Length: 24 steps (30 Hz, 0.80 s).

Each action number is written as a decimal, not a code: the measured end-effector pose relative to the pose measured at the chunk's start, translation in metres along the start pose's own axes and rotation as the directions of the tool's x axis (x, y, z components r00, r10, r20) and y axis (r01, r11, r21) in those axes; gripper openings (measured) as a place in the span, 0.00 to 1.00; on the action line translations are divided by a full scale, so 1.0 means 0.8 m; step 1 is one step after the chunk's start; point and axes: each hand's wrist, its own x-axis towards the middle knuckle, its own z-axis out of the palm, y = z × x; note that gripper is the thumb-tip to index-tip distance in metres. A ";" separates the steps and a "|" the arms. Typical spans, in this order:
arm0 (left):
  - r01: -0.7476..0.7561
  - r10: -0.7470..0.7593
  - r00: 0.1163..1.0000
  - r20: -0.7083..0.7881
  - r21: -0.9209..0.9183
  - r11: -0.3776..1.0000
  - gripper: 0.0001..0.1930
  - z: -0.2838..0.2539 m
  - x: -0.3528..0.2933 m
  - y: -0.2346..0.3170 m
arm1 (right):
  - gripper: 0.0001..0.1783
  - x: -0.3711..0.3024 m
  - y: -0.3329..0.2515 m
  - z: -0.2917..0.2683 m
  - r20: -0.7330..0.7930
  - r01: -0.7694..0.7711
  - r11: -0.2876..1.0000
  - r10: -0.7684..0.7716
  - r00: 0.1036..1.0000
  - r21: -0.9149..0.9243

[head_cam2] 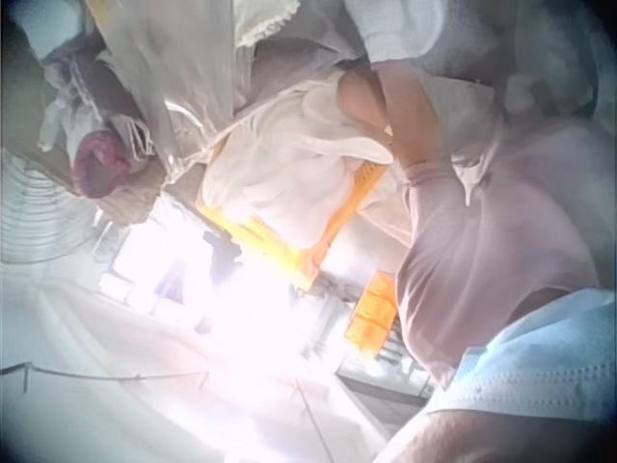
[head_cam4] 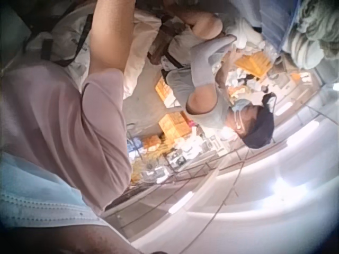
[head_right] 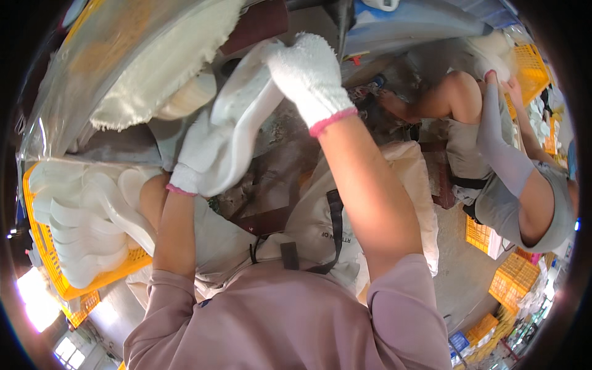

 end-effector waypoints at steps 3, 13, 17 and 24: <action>0.140 -0.125 0.989 0.078 -0.238 0.961 0.24 0.060 -0.018 0.018 | 0.30 -0.024 -0.043 -0.002 0.006 -0.082 0.959 0.083 0.997 0.272; 0.289 0.014 0.938 0.346 -0.805 0.518 0.24 0.069 0.018 0.003 | 0.27 -0.196 0.012 -0.041 0.553 0.673 0.284 -0.401 0.730 -0.683; 0.193 -0.062 0.978 0.199 -0.977 -0.088 0.23 0.050 -0.023 0.000 | 0.25 -0.216 -0.004 0.031 0.392 0.770 0.557 -0.663 0.638 -0.311; -0.061 -0.052 0.993 -0.109 -0.826 0.561 0.22 0.029 0.068 -0.061 | 0.20 -0.167 -0.039 0.065 0.298 0.697 0.571 -0.639 0.709 -0.434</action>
